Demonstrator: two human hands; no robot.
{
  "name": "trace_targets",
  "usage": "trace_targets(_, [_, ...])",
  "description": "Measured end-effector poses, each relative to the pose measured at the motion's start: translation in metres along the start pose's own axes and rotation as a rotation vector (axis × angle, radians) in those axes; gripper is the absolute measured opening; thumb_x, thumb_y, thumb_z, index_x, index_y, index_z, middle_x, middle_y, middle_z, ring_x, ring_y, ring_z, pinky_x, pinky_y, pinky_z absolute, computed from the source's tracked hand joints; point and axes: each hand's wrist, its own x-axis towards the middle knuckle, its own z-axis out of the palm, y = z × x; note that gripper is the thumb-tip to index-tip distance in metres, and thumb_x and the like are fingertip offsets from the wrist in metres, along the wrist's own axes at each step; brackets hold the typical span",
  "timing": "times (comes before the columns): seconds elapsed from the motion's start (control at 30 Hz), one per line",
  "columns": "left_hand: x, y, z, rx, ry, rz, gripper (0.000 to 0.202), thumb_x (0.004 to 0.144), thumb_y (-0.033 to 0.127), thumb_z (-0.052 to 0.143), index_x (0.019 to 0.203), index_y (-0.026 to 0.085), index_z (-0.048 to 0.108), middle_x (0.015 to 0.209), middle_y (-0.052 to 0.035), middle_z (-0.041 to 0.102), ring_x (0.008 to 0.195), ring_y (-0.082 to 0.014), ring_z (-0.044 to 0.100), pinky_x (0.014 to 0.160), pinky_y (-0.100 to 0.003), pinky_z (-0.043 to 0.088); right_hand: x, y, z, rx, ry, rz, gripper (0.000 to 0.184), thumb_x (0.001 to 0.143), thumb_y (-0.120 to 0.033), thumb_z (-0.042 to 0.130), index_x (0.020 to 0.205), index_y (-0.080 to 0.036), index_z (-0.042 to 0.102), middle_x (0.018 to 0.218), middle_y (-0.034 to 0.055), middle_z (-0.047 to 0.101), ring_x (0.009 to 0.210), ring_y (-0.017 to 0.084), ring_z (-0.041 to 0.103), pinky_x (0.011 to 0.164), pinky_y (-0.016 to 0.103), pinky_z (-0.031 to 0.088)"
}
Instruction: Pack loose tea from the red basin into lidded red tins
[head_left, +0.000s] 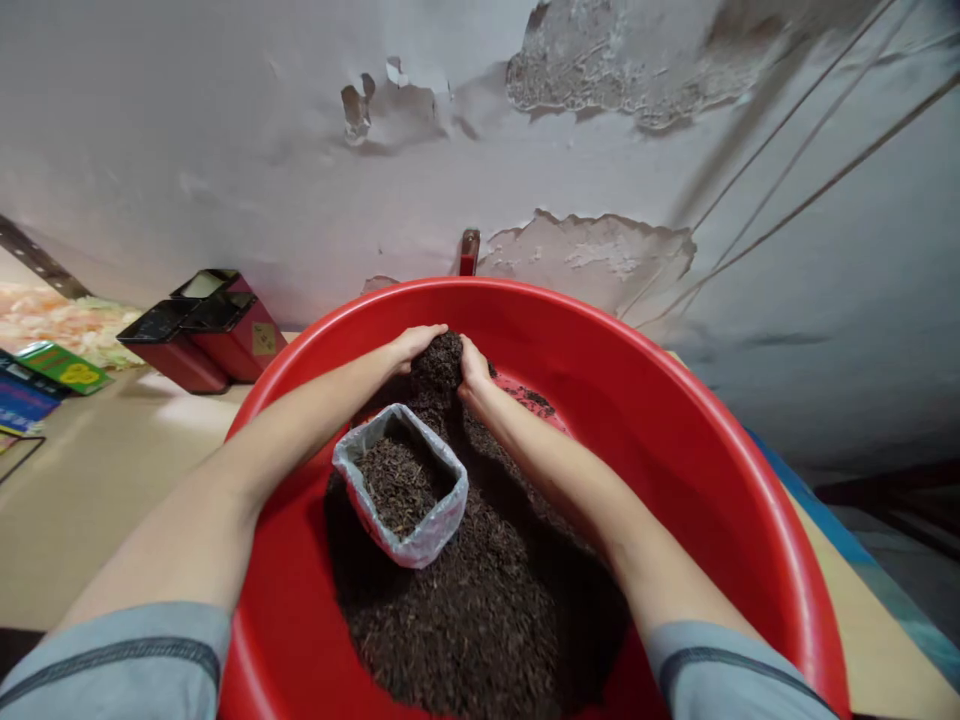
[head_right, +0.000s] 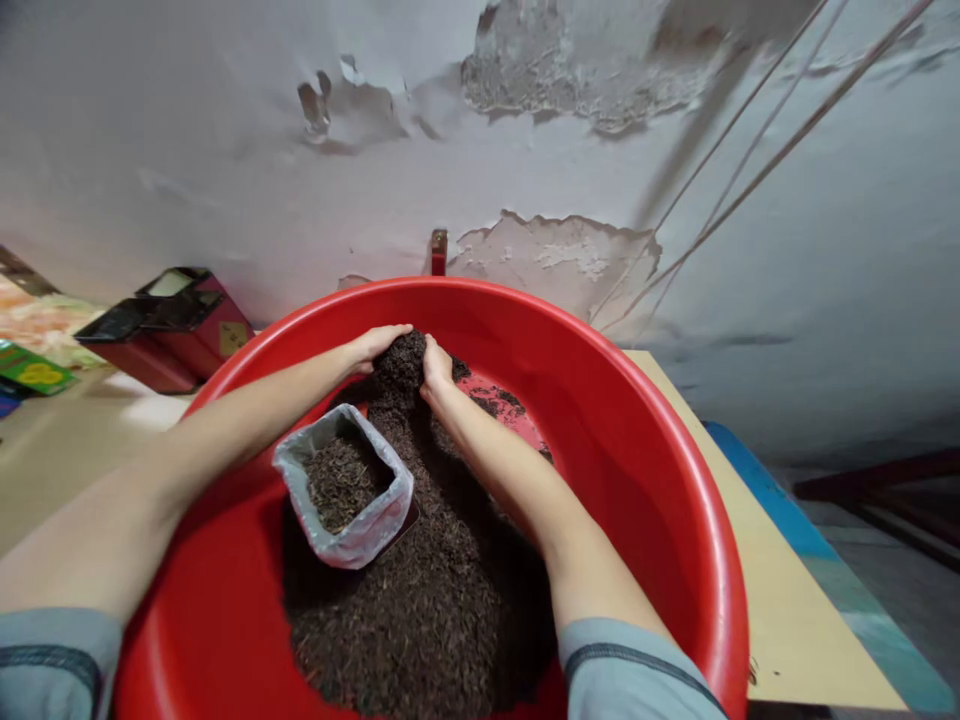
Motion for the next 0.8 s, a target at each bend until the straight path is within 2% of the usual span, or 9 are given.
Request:
trace_targets(0.1, [-0.025, 0.028, -0.012, -0.090, -0.037, -0.016, 0.026, 0.101, 0.035, 0.049, 0.086, 0.017, 0.062, 0.070, -0.0034, 0.071, 0.061, -0.0155, 0.067, 0.064, -0.026, 0.058, -0.020, -0.042, 0.001, 0.329, 0.075, 0.104, 0.037, 0.098, -0.044, 0.041, 0.110, -0.017, 0.063, 0.076, 0.0014, 0.071, 0.065, 0.016, 0.065, 0.071, 0.027, 0.056])
trace_targets(0.2, [-0.060, 0.047, -0.021, -0.134, -0.069, 0.007, 0.025, 0.099, 0.034, 0.052, 0.082, 0.017, 0.061, 0.061, -0.0012, 0.065, 0.052, -0.0140, 0.061, 0.055, -0.024, 0.054, -0.053, -0.083, -0.003, 0.619, 0.071, 0.185, 0.019, 0.095, -0.036, 0.053, 0.096, -0.020, 0.062, 0.070, -0.0031, 0.065, 0.061, 0.013, 0.060, 0.069, 0.026, 0.055])
trace_targets(0.27, [-0.087, 0.053, -0.026, -0.114, -0.082, 0.045, 0.025, 0.099, 0.035, 0.053, 0.083, 0.017, 0.062, 0.060, -0.0004, 0.064, 0.049, -0.0133, 0.058, 0.051, -0.024, 0.052, -0.081, -0.104, -0.007, 0.596, 0.024, 0.190, 0.021, 0.097, -0.040, 0.051, 0.095, -0.021, 0.061, 0.068, -0.0033, 0.062, 0.060, 0.014, 0.059, 0.068, 0.029, 0.056])
trace_targets(0.37, [-0.126, 0.051, -0.034, -0.083, -0.119, 0.072, 0.024, 0.096, 0.037, 0.058, 0.085, 0.017, 0.064, 0.067, -0.0030, 0.067, 0.053, -0.0138, 0.061, 0.053, -0.024, 0.052, -0.126, -0.124, -0.013, 0.510, -0.048, 0.185, 0.029, 0.100, -0.046, 0.046, 0.101, -0.021, 0.061, 0.072, -0.0002, 0.063, 0.067, 0.017, 0.062, 0.073, 0.034, 0.057])
trace_targets(0.47, [-0.158, 0.040, -0.042, -0.044, -0.161, 0.094, 0.017, 0.092, 0.030, 0.063, 0.083, 0.015, 0.066, 0.075, -0.0051, 0.070, 0.059, -0.0128, 0.062, 0.056, -0.023, 0.052, -0.170, -0.133, -0.016, 0.464, -0.120, 0.196, 0.032, 0.101, -0.046, 0.045, 0.106, -0.019, 0.062, 0.079, 0.0044, 0.068, 0.077, 0.019, 0.065, 0.079, 0.035, 0.057])
trace_targets(0.57, [-0.180, 0.026, -0.052, 0.040, -0.138, 0.160, 0.005, 0.085, 0.019, 0.068, 0.087, 0.014, 0.070, 0.082, -0.0047, 0.072, 0.064, -0.0102, 0.062, 0.057, -0.020, 0.049, -0.206, -0.136, -0.018, 0.406, -0.197, 0.183, 0.037, 0.102, -0.047, 0.042, 0.109, -0.017, 0.062, 0.083, 0.0072, 0.070, 0.082, 0.020, 0.066, 0.083, 0.037, 0.056])
trace_targets(0.67, [-0.196, 0.018, -0.066, 0.169, -0.092, 0.208, 0.025, 0.081, 0.018, 0.072, 0.106, 0.016, 0.073, 0.101, -0.0083, 0.075, 0.073, -0.0116, 0.065, 0.061, -0.021, 0.049, -0.230, -0.138, -0.027, 0.311, -0.256, 0.154, 0.044, 0.103, -0.051, 0.038, 0.113, -0.015, 0.063, 0.091, 0.0092, 0.072, 0.087, 0.021, 0.066, 0.088, 0.038, 0.054])
trace_targets(0.8, [-0.218, 0.018, -0.082, 0.506, -0.120, 0.307, 0.044, 0.083, 0.032, 0.071, 0.126, 0.022, 0.070, 0.126, -0.0086, 0.071, 0.099, -0.0197, 0.069, 0.076, -0.028, 0.056, -0.243, -0.144, -0.054, 0.134, -0.362, 0.141, 0.057, 0.103, -0.058, 0.029, 0.111, -0.015, 0.066, 0.106, 0.0131, 0.073, 0.094, 0.022, 0.066, 0.091, 0.041, 0.052])
